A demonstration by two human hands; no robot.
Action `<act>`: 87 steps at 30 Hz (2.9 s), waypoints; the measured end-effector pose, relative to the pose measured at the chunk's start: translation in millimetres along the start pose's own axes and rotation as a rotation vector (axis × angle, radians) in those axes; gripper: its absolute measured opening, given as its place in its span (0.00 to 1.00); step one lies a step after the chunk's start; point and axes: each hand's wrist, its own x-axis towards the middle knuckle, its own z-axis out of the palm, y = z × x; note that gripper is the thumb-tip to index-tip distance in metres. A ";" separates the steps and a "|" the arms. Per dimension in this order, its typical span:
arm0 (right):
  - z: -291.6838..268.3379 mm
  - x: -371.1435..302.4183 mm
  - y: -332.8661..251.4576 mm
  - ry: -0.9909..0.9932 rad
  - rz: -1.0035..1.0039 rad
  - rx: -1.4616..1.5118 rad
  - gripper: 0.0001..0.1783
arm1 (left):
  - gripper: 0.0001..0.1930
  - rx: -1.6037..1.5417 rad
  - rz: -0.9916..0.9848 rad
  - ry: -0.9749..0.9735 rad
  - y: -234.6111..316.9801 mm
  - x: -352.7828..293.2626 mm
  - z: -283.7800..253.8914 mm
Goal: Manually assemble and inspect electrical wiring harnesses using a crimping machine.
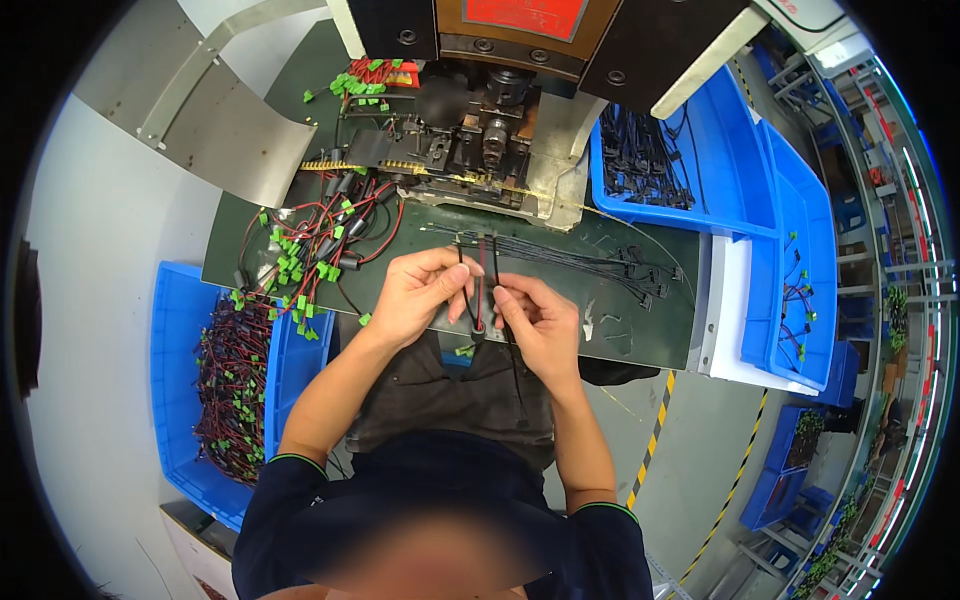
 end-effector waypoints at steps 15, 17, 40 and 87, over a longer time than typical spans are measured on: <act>-6.7 -2.2 8.7 -0.034 -0.037 -0.091 0.05 | 0.07 -0.055 0.022 0.077 -0.6 5.5 6.5; -5.3 -2.3 7.0 -0.031 -0.035 -0.085 0.05 | 0.08 -0.041 0.030 0.084 -0.8 3.6 7.8; -0.3 1.3 -5.2 0.029 -0.220 -0.033 0.11 | 0.04 0.033 -0.036 -0.012 -2.7 -7.0 8.4; 6.9 -15.2 -19.3 -0.295 0.119 0.187 0.07 | 0.05 0.049 0.159 0.155 6.4 -37.7 26.3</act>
